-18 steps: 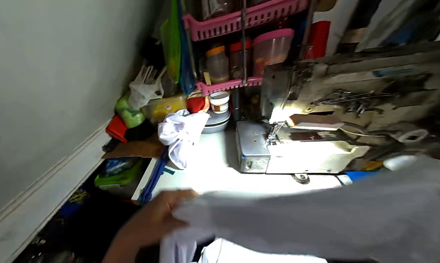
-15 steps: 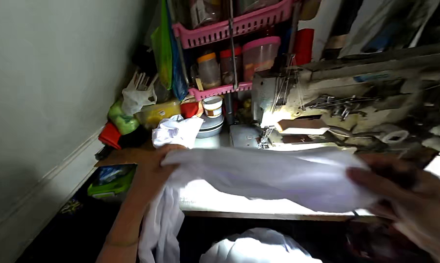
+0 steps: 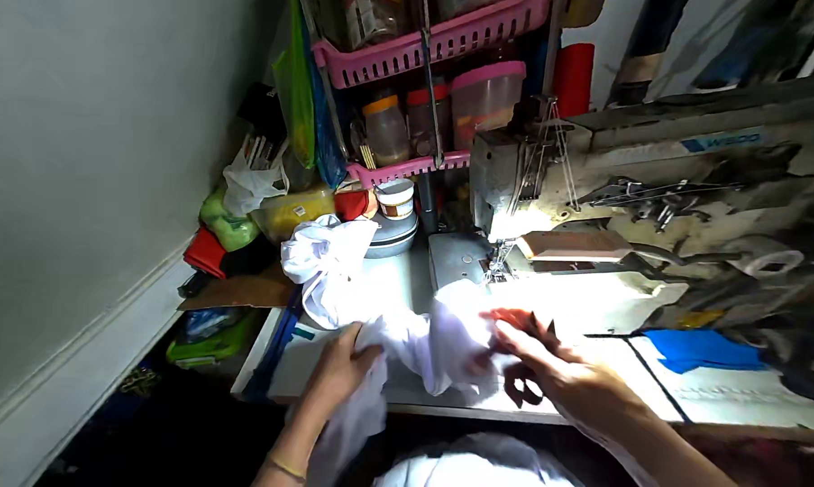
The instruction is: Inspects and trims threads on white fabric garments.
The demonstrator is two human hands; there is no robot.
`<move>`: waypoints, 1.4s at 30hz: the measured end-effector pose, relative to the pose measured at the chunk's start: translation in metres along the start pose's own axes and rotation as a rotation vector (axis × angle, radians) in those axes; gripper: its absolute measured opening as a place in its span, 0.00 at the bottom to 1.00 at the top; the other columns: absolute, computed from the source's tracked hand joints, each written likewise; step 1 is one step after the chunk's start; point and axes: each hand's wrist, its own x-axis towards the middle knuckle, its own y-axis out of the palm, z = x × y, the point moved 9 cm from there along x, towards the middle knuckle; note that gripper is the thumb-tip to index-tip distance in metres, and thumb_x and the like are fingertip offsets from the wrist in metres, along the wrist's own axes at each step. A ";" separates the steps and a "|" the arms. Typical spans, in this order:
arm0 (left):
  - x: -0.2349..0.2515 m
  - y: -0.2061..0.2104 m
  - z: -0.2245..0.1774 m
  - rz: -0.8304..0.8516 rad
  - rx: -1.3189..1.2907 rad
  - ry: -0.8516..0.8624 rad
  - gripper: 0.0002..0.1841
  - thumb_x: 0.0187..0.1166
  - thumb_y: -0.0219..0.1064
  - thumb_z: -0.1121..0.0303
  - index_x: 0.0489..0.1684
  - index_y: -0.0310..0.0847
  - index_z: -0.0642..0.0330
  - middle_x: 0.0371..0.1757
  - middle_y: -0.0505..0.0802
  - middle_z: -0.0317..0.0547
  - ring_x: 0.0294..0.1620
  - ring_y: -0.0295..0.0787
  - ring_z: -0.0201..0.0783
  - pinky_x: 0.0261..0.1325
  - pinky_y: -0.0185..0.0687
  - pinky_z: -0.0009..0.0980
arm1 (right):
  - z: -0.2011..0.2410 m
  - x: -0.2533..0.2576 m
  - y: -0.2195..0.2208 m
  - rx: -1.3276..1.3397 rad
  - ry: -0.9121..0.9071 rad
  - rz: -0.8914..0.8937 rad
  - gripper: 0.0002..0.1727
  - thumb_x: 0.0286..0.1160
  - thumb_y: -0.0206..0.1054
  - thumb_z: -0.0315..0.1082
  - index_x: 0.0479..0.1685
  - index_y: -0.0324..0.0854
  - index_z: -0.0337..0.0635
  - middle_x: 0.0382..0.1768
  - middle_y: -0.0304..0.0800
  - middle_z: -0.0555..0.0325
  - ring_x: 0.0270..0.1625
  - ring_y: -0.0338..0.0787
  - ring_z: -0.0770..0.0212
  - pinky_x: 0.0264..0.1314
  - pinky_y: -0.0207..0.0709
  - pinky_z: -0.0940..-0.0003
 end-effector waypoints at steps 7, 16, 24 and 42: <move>0.046 -0.031 0.000 -0.405 -0.759 -0.202 0.25 0.91 0.57 0.56 0.82 0.67 0.58 0.68 0.86 0.56 0.66 0.84 0.48 0.66 0.81 0.50 | 0.002 0.026 0.030 -0.501 -0.446 0.016 0.24 0.87 0.52 0.32 0.79 0.78 0.48 0.83 0.74 0.57 0.79 0.78 0.66 0.78 0.75 0.66; -0.019 -0.010 0.029 -0.444 -0.201 0.161 0.22 0.84 0.61 0.69 0.75 0.74 0.66 0.67 0.85 0.58 0.63 0.86 0.45 0.63 0.83 0.42 | -0.111 -0.047 -0.064 -0.512 0.136 -0.216 0.18 0.85 0.57 0.40 0.49 0.87 0.37 0.34 0.89 0.60 0.31 0.83 0.73 0.37 0.78 0.73; -0.085 0.058 -0.028 -0.339 -0.056 0.380 0.10 0.73 0.66 0.71 0.45 0.90 0.62 0.47 0.93 0.44 0.55 0.88 0.39 0.64 0.82 0.40 | -0.124 -0.027 0.017 -0.537 0.237 0.080 0.24 0.79 0.67 0.52 0.61 0.87 0.44 0.32 0.90 0.58 0.34 0.87 0.63 0.44 0.81 0.59; -0.074 0.008 -0.046 -0.273 -0.708 0.206 0.15 0.85 0.50 0.79 0.64 0.72 0.77 0.46 0.92 0.39 0.44 0.91 0.23 0.52 0.90 0.26 | -0.060 0.006 0.034 -0.066 -0.008 0.029 0.20 0.77 0.70 0.39 0.66 0.82 0.45 0.48 0.87 0.70 0.30 0.77 0.84 0.32 0.73 0.87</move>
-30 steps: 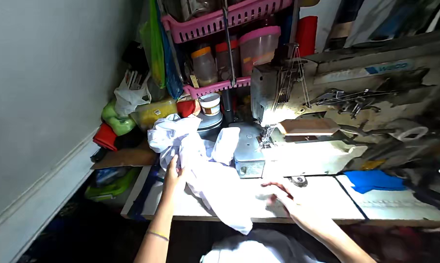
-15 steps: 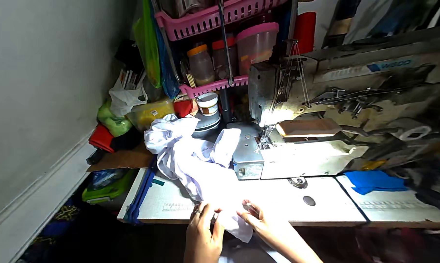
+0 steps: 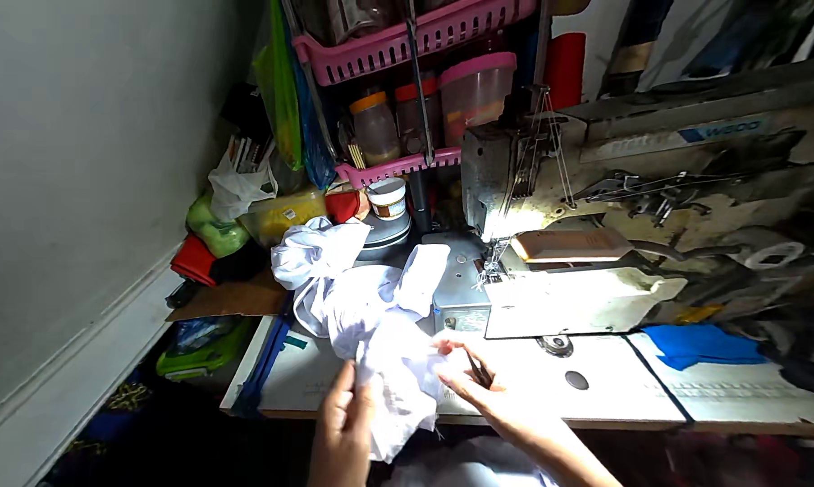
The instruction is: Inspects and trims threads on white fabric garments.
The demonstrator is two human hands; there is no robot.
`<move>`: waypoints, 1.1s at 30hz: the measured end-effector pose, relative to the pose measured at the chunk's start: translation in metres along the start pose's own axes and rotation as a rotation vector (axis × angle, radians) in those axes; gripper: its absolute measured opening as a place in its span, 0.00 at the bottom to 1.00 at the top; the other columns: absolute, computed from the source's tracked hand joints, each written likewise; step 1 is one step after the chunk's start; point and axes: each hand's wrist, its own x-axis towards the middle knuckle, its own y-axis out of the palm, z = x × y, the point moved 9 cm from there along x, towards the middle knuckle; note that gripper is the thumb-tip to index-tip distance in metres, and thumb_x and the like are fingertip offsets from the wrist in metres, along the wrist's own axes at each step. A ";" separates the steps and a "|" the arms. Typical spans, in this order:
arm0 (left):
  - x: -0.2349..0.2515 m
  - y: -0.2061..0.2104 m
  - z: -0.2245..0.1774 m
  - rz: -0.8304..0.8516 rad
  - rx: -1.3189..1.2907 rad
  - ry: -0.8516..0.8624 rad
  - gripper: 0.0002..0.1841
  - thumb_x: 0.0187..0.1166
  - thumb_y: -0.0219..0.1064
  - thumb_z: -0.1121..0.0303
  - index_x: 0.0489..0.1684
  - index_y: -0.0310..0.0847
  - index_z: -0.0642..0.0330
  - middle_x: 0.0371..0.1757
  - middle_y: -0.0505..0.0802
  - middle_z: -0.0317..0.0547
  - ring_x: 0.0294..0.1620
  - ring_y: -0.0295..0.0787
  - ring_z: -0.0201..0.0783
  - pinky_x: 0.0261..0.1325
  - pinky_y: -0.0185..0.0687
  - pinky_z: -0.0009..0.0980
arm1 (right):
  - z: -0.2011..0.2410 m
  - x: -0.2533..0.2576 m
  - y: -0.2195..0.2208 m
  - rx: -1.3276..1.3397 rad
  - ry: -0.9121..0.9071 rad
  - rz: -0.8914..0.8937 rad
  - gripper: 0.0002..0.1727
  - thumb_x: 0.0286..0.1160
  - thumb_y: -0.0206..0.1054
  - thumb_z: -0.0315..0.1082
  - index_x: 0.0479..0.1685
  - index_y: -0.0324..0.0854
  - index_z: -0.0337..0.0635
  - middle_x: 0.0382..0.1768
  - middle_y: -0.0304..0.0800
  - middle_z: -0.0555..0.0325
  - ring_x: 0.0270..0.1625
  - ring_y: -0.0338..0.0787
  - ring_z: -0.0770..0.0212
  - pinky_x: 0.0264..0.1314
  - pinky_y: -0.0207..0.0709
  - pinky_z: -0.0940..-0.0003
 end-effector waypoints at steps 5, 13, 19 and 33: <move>0.006 -0.010 -0.037 0.062 -0.170 0.021 0.15 0.87 0.46 0.79 0.57 0.79 0.61 0.44 0.93 0.29 0.42 0.91 0.22 0.49 0.90 0.23 | -0.024 0.005 0.014 -0.157 -0.007 -0.030 0.39 0.61 0.81 0.55 0.74 0.78 0.45 0.54 0.90 0.64 0.46 0.88 0.76 0.50 0.83 0.75; 0.027 -0.046 -0.060 -0.066 -0.228 0.043 0.16 0.90 0.47 0.72 0.55 0.84 0.53 0.38 0.96 0.33 0.36 0.94 0.26 0.40 0.93 0.24 | -0.051 -0.016 0.046 -0.227 0.108 0.137 0.11 0.79 0.61 0.36 0.45 0.89 0.42 0.35 0.89 0.63 0.35 0.84 0.73 0.40 0.78 0.72; 0.049 -0.030 -0.053 -0.064 -0.361 -0.006 0.14 0.91 0.50 0.65 0.54 0.86 0.50 0.37 0.95 0.37 0.33 0.93 0.26 0.33 0.92 0.24 | -0.021 -0.035 0.069 -0.019 -0.056 0.219 0.18 0.79 0.71 0.41 0.56 0.86 0.36 0.37 0.89 0.58 0.25 0.78 0.75 0.28 0.74 0.77; 0.045 -0.115 -0.007 -0.086 1.139 0.339 0.16 0.80 0.57 0.73 0.56 0.86 0.73 0.50 0.92 0.69 0.52 0.90 0.70 0.54 0.80 0.70 | 0.026 -0.046 -0.153 -0.231 -0.289 -0.677 0.15 0.68 0.64 0.22 0.54 0.84 0.36 0.38 0.90 0.71 0.39 0.87 0.85 0.45 0.82 0.86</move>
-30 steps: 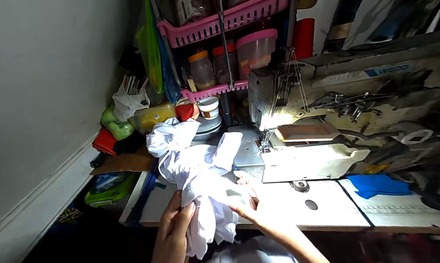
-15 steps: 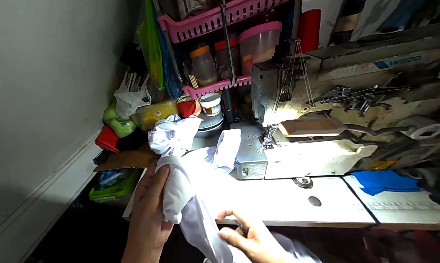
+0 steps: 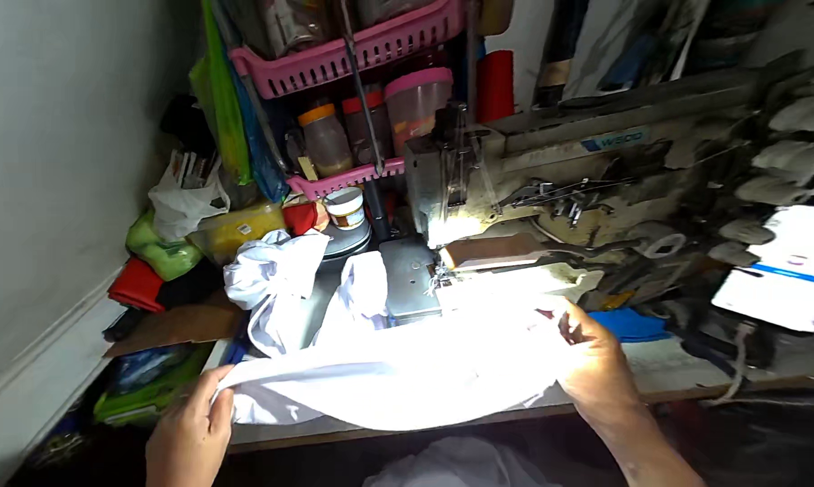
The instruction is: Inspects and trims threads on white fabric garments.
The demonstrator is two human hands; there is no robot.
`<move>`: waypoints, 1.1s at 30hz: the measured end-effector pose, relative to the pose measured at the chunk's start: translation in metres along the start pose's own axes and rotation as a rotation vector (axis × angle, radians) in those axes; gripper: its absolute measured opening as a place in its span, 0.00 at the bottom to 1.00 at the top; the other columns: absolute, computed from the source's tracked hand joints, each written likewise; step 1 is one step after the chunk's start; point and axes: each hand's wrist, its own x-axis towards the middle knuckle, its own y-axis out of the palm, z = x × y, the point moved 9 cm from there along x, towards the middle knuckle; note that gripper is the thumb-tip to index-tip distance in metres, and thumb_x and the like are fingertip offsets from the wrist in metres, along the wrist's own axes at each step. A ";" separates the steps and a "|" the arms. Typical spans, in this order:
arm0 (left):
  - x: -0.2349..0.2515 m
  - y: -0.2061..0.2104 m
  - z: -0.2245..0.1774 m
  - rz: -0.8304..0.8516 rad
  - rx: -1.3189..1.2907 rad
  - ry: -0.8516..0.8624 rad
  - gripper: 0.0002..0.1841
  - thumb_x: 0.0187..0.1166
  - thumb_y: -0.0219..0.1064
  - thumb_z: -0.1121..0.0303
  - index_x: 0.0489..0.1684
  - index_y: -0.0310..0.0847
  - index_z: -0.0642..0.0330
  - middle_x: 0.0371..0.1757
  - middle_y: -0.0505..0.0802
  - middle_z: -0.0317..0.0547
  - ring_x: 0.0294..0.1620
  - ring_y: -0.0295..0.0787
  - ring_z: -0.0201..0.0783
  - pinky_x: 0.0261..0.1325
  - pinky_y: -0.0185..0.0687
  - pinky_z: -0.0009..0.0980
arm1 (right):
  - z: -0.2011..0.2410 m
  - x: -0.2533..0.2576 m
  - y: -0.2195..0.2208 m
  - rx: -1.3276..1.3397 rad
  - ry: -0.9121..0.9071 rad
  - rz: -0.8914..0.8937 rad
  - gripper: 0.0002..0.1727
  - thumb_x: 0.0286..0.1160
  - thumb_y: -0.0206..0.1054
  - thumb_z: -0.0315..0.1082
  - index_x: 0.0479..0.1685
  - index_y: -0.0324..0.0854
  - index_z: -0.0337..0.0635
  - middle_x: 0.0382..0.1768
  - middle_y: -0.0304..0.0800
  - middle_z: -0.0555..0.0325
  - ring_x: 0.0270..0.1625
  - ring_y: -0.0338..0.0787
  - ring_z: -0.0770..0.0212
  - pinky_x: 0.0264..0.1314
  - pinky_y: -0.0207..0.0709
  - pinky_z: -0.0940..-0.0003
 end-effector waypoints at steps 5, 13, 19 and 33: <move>-0.008 0.032 -0.028 0.165 0.049 -0.025 0.26 0.74 0.57 0.82 0.75 0.78 0.68 0.72 0.82 0.73 0.76 0.69 0.84 0.67 0.58 0.82 | -0.005 -0.005 0.007 -0.006 -0.037 -0.005 0.14 0.68 0.65 0.23 0.52 0.86 0.34 0.39 0.93 0.68 0.41 0.89 0.84 0.47 0.84 0.86; -0.017 0.074 -0.236 0.004 -0.318 0.421 0.18 0.74 0.69 0.51 0.39 0.94 0.58 0.39 0.97 0.46 0.47 0.94 0.47 0.59 0.82 0.49 | 0.039 -0.038 0.035 0.062 -0.240 0.130 0.07 0.78 0.69 0.39 0.47 0.90 0.53 0.41 0.92 0.76 0.46 0.87 0.89 0.51 0.81 0.91; 0.009 0.067 -0.211 -0.186 -0.869 0.198 0.07 0.73 0.66 0.74 0.42 0.87 0.66 0.41 0.92 0.40 0.50 0.88 0.21 0.58 0.84 0.17 | 0.017 -0.043 0.011 -0.311 -0.183 -0.013 0.11 0.55 0.67 0.28 0.36 0.87 0.33 0.33 0.86 0.55 0.36 0.83 0.77 0.40 0.76 0.87; 0.012 0.075 -0.159 -0.254 -0.990 0.085 0.11 0.74 0.64 0.78 0.47 0.81 0.52 0.43 0.91 0.22 0.48 0.88 0.16 0.54 0.86 0.17 | 0.003 -0.029 0.007 0.281 0.013 -0.114 0.18 0.60 0.66 0.21 0.45 0.84 0.55 0.38 0.89 0.76 0.33 0.87 0.81 0.32 0.82 0.86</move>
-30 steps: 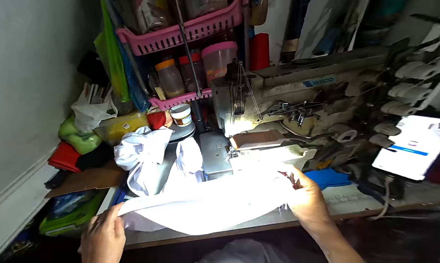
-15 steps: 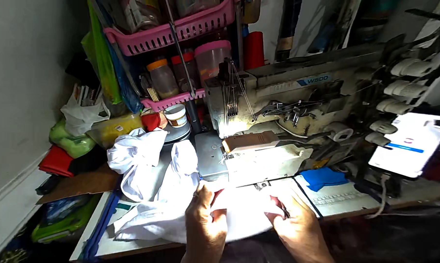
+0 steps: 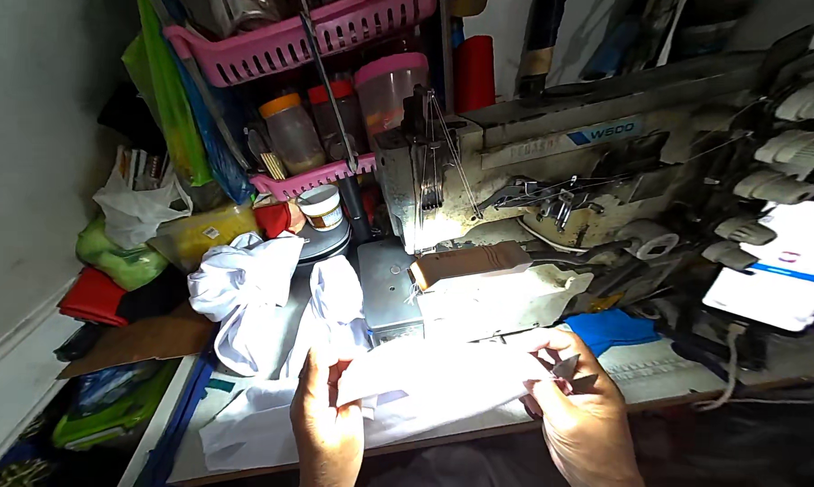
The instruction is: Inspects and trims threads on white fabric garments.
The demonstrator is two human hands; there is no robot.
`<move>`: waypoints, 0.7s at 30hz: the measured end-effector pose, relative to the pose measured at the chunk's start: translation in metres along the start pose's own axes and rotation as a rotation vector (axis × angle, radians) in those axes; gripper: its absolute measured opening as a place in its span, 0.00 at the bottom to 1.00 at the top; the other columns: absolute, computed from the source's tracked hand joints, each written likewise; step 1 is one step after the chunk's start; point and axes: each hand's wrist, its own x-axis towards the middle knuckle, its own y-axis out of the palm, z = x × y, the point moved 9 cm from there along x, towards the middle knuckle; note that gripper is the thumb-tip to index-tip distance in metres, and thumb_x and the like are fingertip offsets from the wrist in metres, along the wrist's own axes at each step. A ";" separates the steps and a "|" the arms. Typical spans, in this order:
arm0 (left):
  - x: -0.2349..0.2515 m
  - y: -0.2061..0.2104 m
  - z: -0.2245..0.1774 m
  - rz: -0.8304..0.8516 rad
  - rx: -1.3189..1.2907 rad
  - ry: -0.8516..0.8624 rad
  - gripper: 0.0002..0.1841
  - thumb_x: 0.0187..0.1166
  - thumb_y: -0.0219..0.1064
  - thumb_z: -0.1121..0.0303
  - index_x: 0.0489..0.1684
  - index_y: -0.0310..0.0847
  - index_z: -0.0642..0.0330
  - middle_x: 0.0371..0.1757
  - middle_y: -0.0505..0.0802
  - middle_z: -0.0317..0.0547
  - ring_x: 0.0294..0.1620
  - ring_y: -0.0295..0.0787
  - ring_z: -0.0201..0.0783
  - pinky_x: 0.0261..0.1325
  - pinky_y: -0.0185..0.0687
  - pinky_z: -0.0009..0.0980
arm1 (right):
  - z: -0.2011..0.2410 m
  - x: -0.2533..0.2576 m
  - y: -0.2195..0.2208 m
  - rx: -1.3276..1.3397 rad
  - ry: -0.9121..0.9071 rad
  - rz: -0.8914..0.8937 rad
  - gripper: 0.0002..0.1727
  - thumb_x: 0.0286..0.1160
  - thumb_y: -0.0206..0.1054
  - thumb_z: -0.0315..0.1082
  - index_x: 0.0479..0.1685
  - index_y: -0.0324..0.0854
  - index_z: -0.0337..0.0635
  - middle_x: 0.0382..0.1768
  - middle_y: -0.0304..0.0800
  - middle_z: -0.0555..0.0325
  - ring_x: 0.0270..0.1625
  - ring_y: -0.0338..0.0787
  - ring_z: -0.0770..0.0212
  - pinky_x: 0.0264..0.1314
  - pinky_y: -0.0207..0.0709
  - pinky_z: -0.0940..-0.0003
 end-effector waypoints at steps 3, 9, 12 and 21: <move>-0.001 -0.003 0.002 0.005 0.115 0.022 0.11 0.70 0.65 0.79 0.49 0.80 0.62 0.45 0.90 0.32 0.50 0.88 0.17 0.55 0.86 0.17 | 0.003 0.000 0.003 -0.006 -0.026 0.030 0.18 0.60 0.68 0.22 0.46 0.84 0.56 0.39 0.89 0.77 0.35 0.87 0.82 0.34 0.83 0.86; -0.025 0.047 -0.061 0.347 0.821 0.382 0.14 0.76 0.69 0.52 0.55 0.84 0.44 0.59 0.89 0.55 0.69 0.78 0.55 0.75 0.61 0.51 | 0.010 -0.001 0.014 -0.020 -0.045 0.056 0.15 0.63 0.69 0.24 0.46 0.84 0.54 0.38 0.90 0.77 0.33 0.86 0.83 0.31 0.81 0.88; -0.038 0.073 -0.073 0.385 0.735 0.378 0.13 0.75 0.71 0.58 0.54 0.93 0.45 0.43 0.94 0.44 0.51 0.83 0.46 0.63 0.66 0.42 | 0.013 -0.003 0.021 -0.055 -0.019 0.074 0.13 0.62 0.72 0.26 0.45 0.83 0.51 0.36 0.89 0.76 0.31 0.85 0.83 0.29 0.80 0.88; -0.004 0.059 -0.021 0.365 0.032 -0.141 0.12 0.79 0.55 0.78 0.44 0.86 0.71 0.38 0.91 0.41 0.37 0.86 0.20 0.43 0.83 0.16 | -0.007 -0.003 0.020 0.181 0.437 0.212 0.10 0.61 0.73 0.26 0.34 0.85 0.55 0.21 0.83 0.76 0.14 0.72 0.85 0.14 0.66 0.88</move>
